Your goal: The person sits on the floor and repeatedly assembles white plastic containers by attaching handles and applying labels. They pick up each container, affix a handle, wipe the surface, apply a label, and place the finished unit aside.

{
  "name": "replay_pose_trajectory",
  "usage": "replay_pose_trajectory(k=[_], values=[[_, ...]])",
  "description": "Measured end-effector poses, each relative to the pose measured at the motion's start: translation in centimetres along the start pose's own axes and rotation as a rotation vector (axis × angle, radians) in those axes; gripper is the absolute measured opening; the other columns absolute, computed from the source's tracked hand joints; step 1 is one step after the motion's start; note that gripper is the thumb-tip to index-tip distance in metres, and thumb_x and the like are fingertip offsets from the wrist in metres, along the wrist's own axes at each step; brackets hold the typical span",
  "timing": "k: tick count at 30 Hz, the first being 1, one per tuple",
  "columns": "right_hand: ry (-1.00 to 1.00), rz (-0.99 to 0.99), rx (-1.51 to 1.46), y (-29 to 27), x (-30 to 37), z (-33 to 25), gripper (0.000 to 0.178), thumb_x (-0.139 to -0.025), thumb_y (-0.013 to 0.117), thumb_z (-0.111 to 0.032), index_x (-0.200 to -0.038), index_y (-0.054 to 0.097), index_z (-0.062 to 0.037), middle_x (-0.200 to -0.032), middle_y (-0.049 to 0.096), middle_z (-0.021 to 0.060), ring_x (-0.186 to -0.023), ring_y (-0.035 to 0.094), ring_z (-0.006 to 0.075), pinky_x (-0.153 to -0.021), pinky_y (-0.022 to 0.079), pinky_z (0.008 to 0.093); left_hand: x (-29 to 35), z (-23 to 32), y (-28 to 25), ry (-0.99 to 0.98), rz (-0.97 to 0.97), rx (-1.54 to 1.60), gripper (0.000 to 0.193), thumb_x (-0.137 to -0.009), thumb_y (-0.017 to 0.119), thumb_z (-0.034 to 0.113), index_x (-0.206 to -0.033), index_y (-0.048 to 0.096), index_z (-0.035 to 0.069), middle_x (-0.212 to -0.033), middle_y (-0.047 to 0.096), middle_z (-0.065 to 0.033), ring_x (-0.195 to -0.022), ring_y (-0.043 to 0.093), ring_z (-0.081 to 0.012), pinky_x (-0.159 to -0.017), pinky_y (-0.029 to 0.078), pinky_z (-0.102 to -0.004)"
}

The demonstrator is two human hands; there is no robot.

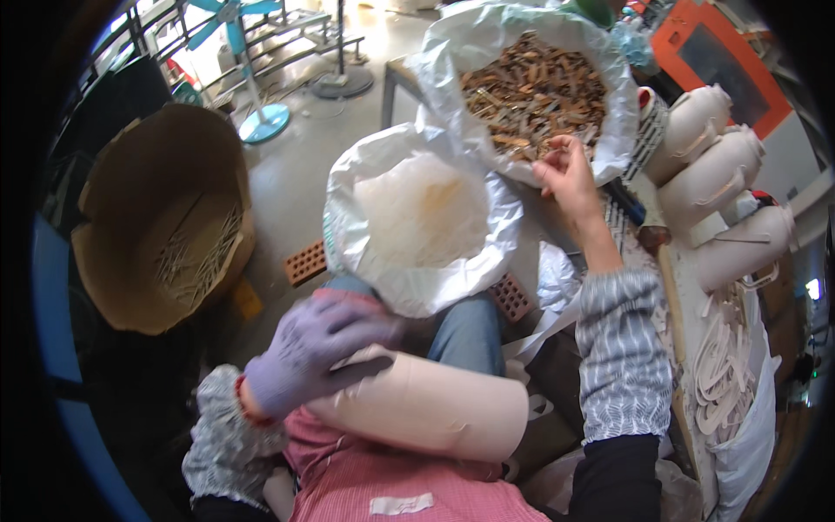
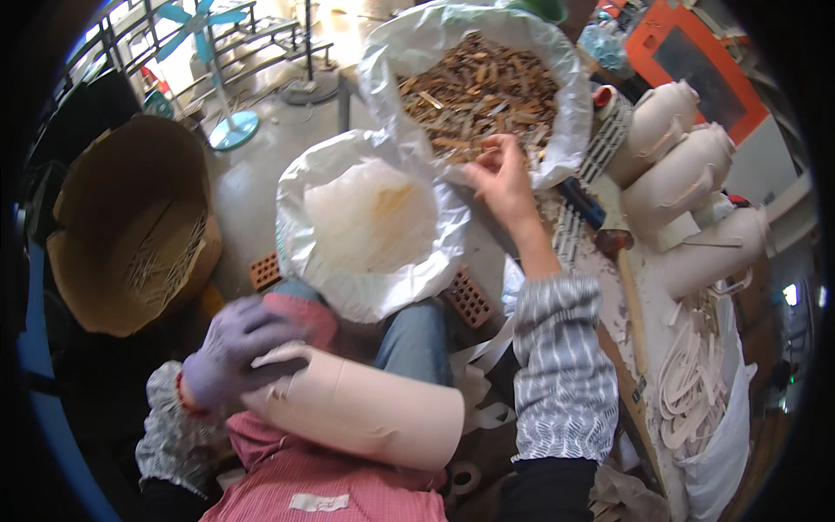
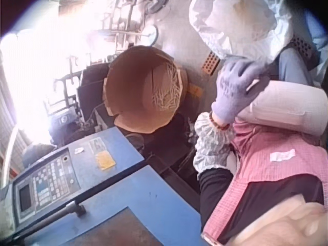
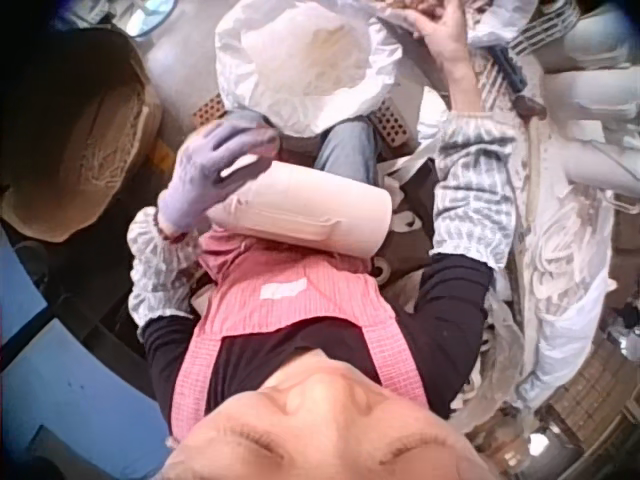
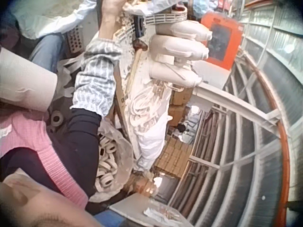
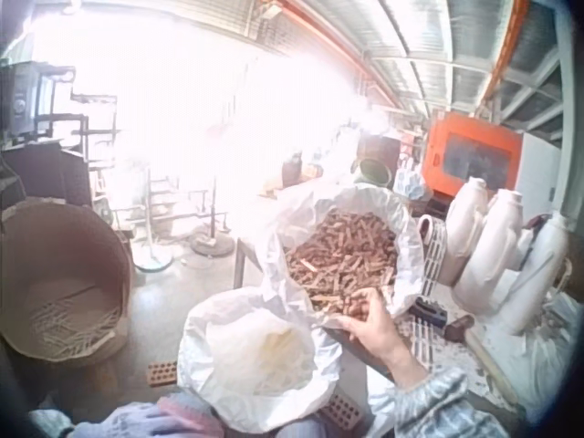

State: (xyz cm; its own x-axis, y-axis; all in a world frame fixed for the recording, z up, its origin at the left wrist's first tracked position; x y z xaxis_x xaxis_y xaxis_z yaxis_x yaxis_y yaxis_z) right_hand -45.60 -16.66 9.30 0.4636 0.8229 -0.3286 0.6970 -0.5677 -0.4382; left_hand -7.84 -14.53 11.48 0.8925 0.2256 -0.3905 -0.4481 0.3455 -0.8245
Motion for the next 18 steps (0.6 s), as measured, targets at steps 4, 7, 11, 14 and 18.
replay_pose_trajectory(k=[4,7,11,14,18], values=[[0.247,-0.554,-0.714,11.2,13.4,-6.5,0.041,-0.084,0.064,-0.001,-0.12,0.044,-0.0054,-0.09,0.058,0.0054,-0.078,0.062,0.0122,-0.054,0.052,0.0226,-1.8,0.5,1.8,0.048,0.224,-0.14,0.044,-0.075,0.071,0.019,-0.117,0.061,0.013,-0.108,0.062,-0.0067,-0.091,0.062,-0.024,-0.078,0.05,-0.0371],[0.434,-0.621,-1.007,14.1,18.6,-7.5,0.032,-0.087,0.062,-0.001,-0.114,0.046,-0.0064,-0.091,0.059,0.005,-0.075,0.061,0.0116,-0.057,0.052,0.0239,-0.6,1.4,2.5,0.176,0.038,-0.066,0.044,-0.075,0.07,0.016,-0.118,0.061,0.01,-0.11,0.061,-0.007,-0.095,0.063,-0.023,-0.078,0.051,-0.0369],[0.319,-0.762,-0.854,14.9,19.8,-8.0,0.029,-0.09,0.061,-0.002,-0.118,0.054,-0.0037,-0.091,0.059,0.002,-0.082,0.059,0.009,-0.066,0.051,0.0235,1.4,1.1,2.5,0.106,0.111,0.272,0.038,-0.077,0.071,0.01,-0.114,0.063,0.007,-0.099,0.066,-0.008,-0.088,0.066,-0.0251,-0.075,0.053,-0.0364],[-0.143,-0.7,-0.313,14.0,19.5,-10.4,0.023,-0.084,0.067,-0.005,-0.107,0.066,-0.0047,-0.093,0.06,0.0059,-0.083,0.062,0.0171,-0.07,0.052,0.028,2.3,0.4,3.0,-0.069,0.064,0.519,0.03,-0.081,0.071,0.009,-0.111,0.066,0.006,-0.091,0.068,-0.0098,-0.083,0.068,-0.0266,-0.071,0.054,-0.0363],[-0.188,-0.822,-0.233,14.1,20.9,-12.1,0.023,-0.076,0.075,-0.004,-0.098,0.07,-0.0039,-0.092,0.064,0.0085,-0.075,0.062,0.0187,-0.066,0.05,0.0279,3.8,0.5,3.8,-0.166,0.043,0.608,0.022,-0.083,0.071,0.01,-0.104,0.069,0.006,-0.088,0.069,-0.0096,-0.083,0.068,-0.0251,-0.073,0.053,-0.0362]])
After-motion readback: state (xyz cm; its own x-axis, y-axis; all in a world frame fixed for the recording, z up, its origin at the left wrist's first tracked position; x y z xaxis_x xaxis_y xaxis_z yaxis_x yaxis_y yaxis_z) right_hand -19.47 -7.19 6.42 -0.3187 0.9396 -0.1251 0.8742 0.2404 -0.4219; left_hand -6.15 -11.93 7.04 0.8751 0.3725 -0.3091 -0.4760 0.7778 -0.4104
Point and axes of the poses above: each hand's wrist, its own x-axis away from the middle knuckle, its own y-axis out of the palm, z = x × y, the point moved 7 cm from there along -x, towards the middle knuckle
